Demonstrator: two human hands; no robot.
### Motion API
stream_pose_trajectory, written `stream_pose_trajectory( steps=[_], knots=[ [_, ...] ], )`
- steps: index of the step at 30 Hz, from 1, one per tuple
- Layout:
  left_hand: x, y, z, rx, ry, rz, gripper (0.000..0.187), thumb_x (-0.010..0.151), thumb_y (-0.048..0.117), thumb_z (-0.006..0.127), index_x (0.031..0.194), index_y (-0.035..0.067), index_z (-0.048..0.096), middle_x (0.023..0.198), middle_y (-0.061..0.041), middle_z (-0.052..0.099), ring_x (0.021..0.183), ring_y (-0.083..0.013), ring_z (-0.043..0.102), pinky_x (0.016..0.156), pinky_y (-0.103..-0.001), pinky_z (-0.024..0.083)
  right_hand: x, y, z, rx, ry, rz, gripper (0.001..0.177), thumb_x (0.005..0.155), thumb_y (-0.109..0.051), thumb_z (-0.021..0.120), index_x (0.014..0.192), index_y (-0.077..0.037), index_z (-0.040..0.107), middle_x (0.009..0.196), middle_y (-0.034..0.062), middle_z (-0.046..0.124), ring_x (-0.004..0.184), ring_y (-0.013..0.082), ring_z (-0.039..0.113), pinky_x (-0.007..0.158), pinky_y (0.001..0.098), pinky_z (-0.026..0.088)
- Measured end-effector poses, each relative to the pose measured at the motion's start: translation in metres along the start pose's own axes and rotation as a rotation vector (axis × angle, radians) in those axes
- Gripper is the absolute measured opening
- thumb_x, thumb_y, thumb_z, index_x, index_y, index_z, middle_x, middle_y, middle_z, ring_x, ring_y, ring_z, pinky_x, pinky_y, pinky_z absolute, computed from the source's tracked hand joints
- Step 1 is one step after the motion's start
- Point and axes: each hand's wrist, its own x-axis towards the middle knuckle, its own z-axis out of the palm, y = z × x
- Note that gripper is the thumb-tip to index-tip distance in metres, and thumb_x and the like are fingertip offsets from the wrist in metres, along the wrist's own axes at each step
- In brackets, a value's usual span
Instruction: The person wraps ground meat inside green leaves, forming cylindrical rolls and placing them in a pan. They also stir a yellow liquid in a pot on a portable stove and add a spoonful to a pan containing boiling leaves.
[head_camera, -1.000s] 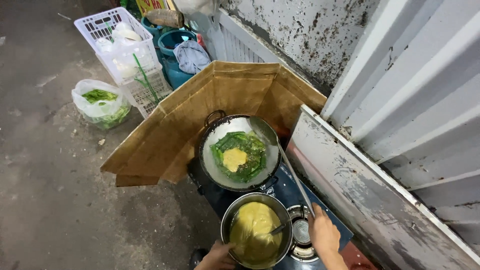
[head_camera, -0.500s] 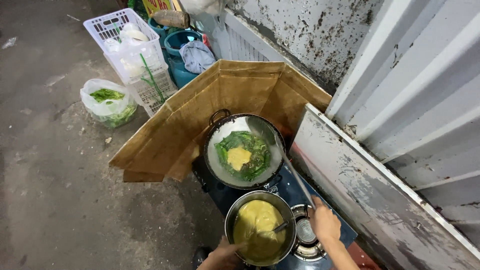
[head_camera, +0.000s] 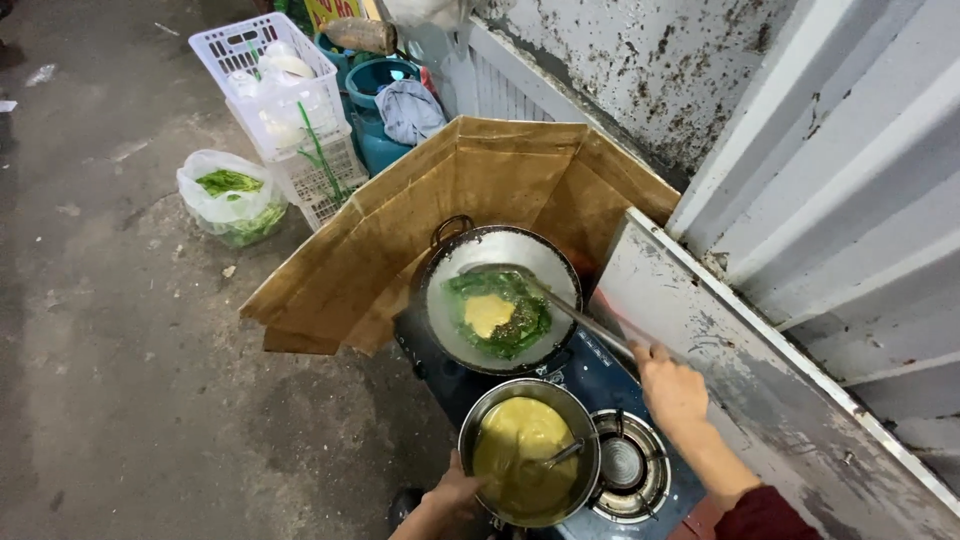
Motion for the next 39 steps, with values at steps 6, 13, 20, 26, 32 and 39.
stream_pose_trajectory(
  steps=[6, 13, 20, 26, 32, 39],
  knots=[
    [-0.012, 0.006, -0.001, -0.002, -0.001, -0.07, 0.083, 0.085, 0.045, 0.076, 0.149, 0.038, 0.024, 0.147, -0.005, 0.051, 0.103, -0.0306, 0.071, 0.071, -0.038, 0.066, 0.018, -0.015, 0.015, -0.089, 0.226, -0.096, 0.081, 0.087, 0.005, 0.056, 0.157, -0.026, 0.028, 0.118, 0.0112, 0.057, 0.075, 0.0259, 0.067, 0.047, 0.0376, 0.061],
    [-0.038, 0.015, -0.001, -0.035, 0.018, -0.064, 0.081, 0.085, 0.041, 0.073, 0.152, 0.045, 0.026, 0.148, -0.004, 0.052, 0.111, -0.0306, 0.069, 0.079, -0.039, 0.065, 0.012, 0.001, -0.001, -0.28, 0.524, -0.216, 0.067, 0.088, -0.004, 0.064, 0.148, -0.027, 0.046, 0.09, 0.003, 0.059, 0.068, 0.021, 0.061, 0.052, 0.0358, 0.055],
    [-0.033, 0.016, -0.006, -0.152, -0.051, -0.096, 0.083, 0.09, 0.037, 0.073, 0.155, 0.043, 0.021, 0.158, -0.006, 0.038, 0.128, -0.0389, 0.06, 0.101, -0.054, 0.055, 0.002, -0.012, -0.005, -0.308, 0.64, -0.248, 0.069, 0.089, -0.004, 0.064, 0.149, -0.032, 0.044, 0.095, 0.003, 0.061, 0.067, 0.0159, 0.059, 0.047, 0.0295, 0.05],
    [-0.02, 0.006, -0.006, -0.098, 0.0, -0.036, 0.081, 0.087, 0.041, 0.071, 0.153, 0.041, 0.024, 0.153, -0.006, 0.046, 0.117, -0.037, 0.066, 0.089, -0.049, 0.061, -0.043, 0.017, -0.056, -0.188, 0.462, -0.242, 0.084, 0.072, 0.01, 0.073, 0.143, -0.029, 0.051, 0.088, 0.0002, 0.062, 0.065, 0.0164, 0.064, 0.025, 0.028, 0.048],
    [-0.04, 0.017, -0.011, -0.081, 0.051, -0.025, 0.085, 0.079, 0.037, 0.076, 0.15, 0.033, 0.029, 0.154, -0.005, 0.043, 0.127, -0.0369, 0.056, 0.09, -0.049, 0.06, -0.108, 0.074, -0.132, -0.159, -0.202, 0.0, 0.043, 0.105, -0.046, 0.04, 0.143, -0.026, 0.044, 0.064, -0.0114, 0.06, 0.045, 0.0016, 0.057, 0.034, 0.0117, 0.042],
    [-0.026, 0.016, -0.014, -0.122, 0.054, -0.051, 0.109, 0.084, 0.031, 0.079, 0.16, 0.032, 0.001, 0.162, -0.011, 0.027, 0.135, -0.0403, 0.053, 0.1, -0.055, 0.055, -0.113, 0.072, -0.087, -0.294, -0.211, -0.025, 0.024, 0.103, -0.013, 0.043, 0.123, -0.025, 0.047, 0.062, -0.0114, 0.061, 0.045, 0.0047, 0.055, 0.035, 0.0168, 0.047]
  ],
)
